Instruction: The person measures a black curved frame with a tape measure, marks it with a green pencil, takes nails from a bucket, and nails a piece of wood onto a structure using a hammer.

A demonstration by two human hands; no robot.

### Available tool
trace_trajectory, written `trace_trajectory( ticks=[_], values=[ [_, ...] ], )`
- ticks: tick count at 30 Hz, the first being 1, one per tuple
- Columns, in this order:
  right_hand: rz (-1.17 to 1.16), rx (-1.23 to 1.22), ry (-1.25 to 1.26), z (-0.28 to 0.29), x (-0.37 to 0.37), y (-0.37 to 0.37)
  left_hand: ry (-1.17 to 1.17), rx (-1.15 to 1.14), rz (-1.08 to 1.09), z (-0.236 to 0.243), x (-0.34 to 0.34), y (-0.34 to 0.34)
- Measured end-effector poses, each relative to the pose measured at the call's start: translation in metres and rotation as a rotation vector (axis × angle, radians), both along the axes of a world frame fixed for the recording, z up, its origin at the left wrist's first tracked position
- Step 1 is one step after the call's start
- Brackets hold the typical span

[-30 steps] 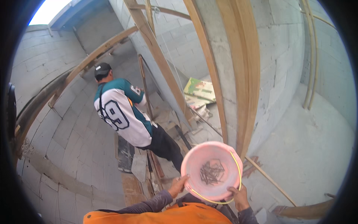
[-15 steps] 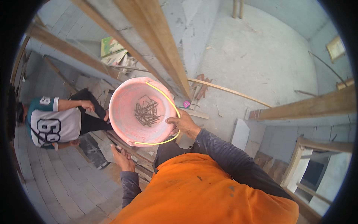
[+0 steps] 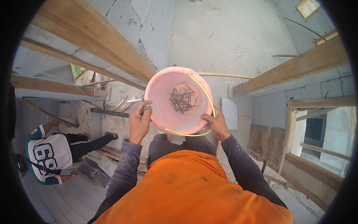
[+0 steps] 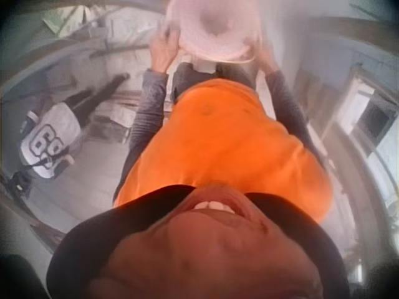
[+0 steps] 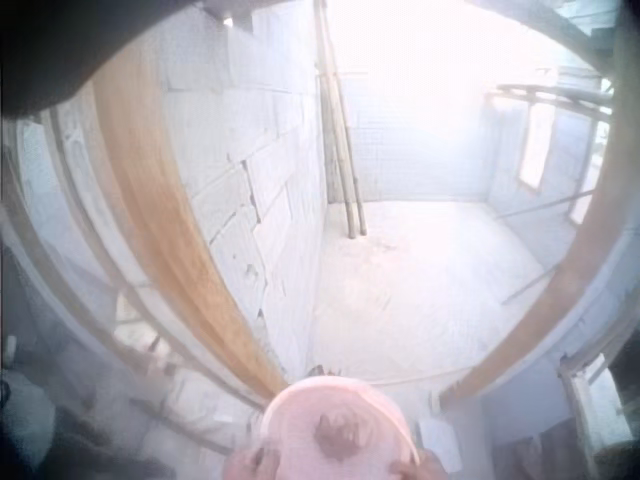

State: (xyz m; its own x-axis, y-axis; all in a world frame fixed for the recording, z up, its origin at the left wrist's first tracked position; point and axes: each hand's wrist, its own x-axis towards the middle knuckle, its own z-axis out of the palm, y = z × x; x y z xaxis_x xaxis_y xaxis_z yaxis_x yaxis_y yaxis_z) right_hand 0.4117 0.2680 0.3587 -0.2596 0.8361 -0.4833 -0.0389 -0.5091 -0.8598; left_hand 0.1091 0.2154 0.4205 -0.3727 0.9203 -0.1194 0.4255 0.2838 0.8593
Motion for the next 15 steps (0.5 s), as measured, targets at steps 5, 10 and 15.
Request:
trace_trajectory(
  ticks=[5,10,15],
  values=[
    [0.006,0.160,0.030,0.026,-0.005,0.000,0.126,0.190,-0.081,-0.008,0.043,-0.021],
    [0.166,0.026,0.039,0.023,-0.006,0.001,-0.095,0.298,0.130,-0.006,0.013,-0.077],
    [0.473,0.040,0.094,0.013,-0.045,0.011,-0.392,0.329,0.564,0.010,-0.020,-0.171]
  ],
)
